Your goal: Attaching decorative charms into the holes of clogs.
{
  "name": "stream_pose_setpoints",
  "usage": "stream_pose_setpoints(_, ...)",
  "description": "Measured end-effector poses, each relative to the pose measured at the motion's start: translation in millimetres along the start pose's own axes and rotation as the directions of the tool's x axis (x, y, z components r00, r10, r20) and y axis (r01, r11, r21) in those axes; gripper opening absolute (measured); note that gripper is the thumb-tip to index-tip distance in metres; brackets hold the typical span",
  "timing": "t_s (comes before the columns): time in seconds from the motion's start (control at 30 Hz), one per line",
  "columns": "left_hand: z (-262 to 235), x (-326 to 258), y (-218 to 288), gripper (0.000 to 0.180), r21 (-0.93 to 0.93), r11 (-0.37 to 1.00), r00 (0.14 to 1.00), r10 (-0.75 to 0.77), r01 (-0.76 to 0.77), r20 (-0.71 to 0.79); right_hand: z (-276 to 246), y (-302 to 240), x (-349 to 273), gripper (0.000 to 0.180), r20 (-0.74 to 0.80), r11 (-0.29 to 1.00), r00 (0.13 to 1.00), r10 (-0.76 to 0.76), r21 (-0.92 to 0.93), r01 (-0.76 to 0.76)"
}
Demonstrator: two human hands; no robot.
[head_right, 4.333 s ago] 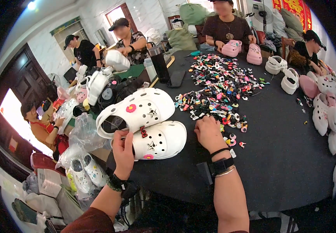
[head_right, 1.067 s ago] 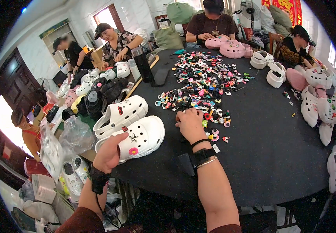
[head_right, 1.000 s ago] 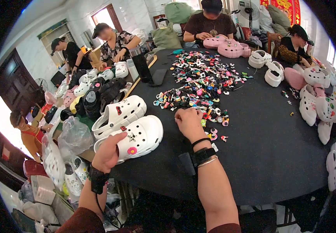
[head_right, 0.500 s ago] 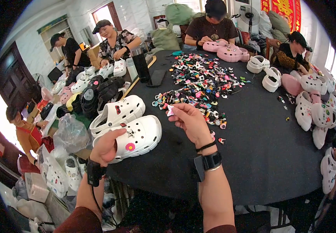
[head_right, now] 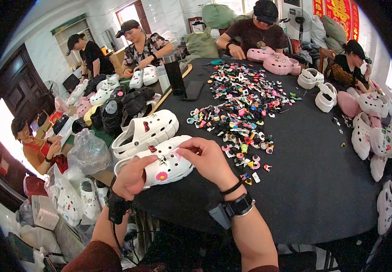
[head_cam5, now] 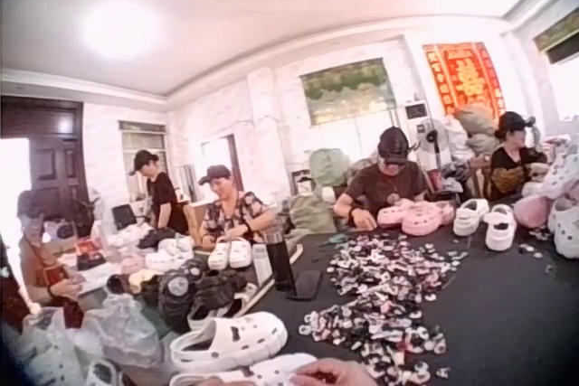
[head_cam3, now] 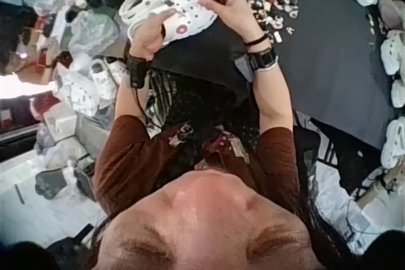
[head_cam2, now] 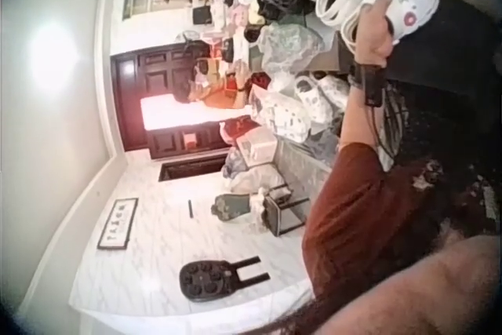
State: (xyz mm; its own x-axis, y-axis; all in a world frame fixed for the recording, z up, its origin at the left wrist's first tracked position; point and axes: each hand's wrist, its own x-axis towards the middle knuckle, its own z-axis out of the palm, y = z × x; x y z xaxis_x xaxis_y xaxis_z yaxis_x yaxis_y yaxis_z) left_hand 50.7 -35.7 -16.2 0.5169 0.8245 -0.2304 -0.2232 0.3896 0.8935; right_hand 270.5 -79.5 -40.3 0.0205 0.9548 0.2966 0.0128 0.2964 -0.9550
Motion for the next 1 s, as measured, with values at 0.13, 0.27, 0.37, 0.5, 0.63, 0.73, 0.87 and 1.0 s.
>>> stream_pose_setpoints(0.13, -0.3, -1.8, -0.9, 0.034, -0.014, 1.0, 1.0, 0.015, -0.014, 0.024, 14.8, 0.0, -4.5, 0.014, -0.122, 0.967, 0.987, -0.1, -0.248, 0.067)
stream_pose_setpoints(0.27, 0.7, -4.0, -2.7, 0.034, 0.009, 1.0, 1.0, -0.01, 0.01, 0.002, 18.5, -5.0, -5.9, 0.014, -0.157, 0.932, 0.978, -0.141, -0.355, 0.077)
stream_pose_setpoints(0.37, 1.4, -4.6, -4.2, 0.033, 0.02, 1.0, 1.0, -0.002, 0.002, -0.008, 17.2, -10.1, -6.7, 0.013, -0.14, 0.925, 0.984, -0.109, -0.376, 0.049)
stream_pose_setpoints(0.5, 2.0, -5.6, -7.0, 0.033, 0.036, 0.999, 0.998, -0.005, 0.007, -0.062, 19.3, -12.5, -9.3, 0.012, -0.127, 0.896, 0.984, -0.123, -0.441, 0.055)
stream_pose_setpoints(0.63, 2.6, -6.4, -7.7, 0.033, 0.036, 0.999, 0.998, 0.0, 0.002, -0.057, 24.1, -11.1, -9.8, 0.011, -0.133, 0.885, 0.971, -0.199, -0.449, 0.121)
stream_pose_setpoints(0.73, 3.4, -4.9, -6.3, 0.033, 0.014, 1.0, 0.999, 0.006, -0.005, -0.043, 27.9, -11.0, -10.0, 0.01, -0.162, 0.901, 0.97, -0.183, -0.422, 0.1)
stream_pose_setpoints(0.87, 4.4, -3.2, -5.8, 0.034, 0.029, 1.0, 0.995, 0.0, 0.002, -0.099, 28.4, -9.0, -10.2, 0.007, -0.152, 0.797, 0.962, -0.225, -0.597, 0.092)
stream_pose_setpoints(1.0, 4.6, -5.3, -7.5, 0.034, 0.043, 0.999, 0.993, -0.004, 0.009, -0.116, 26.3, -0.5, -12.5, 0.018, -0.172, 0.722, 0.93, -0.326, -0.68, 0.127)
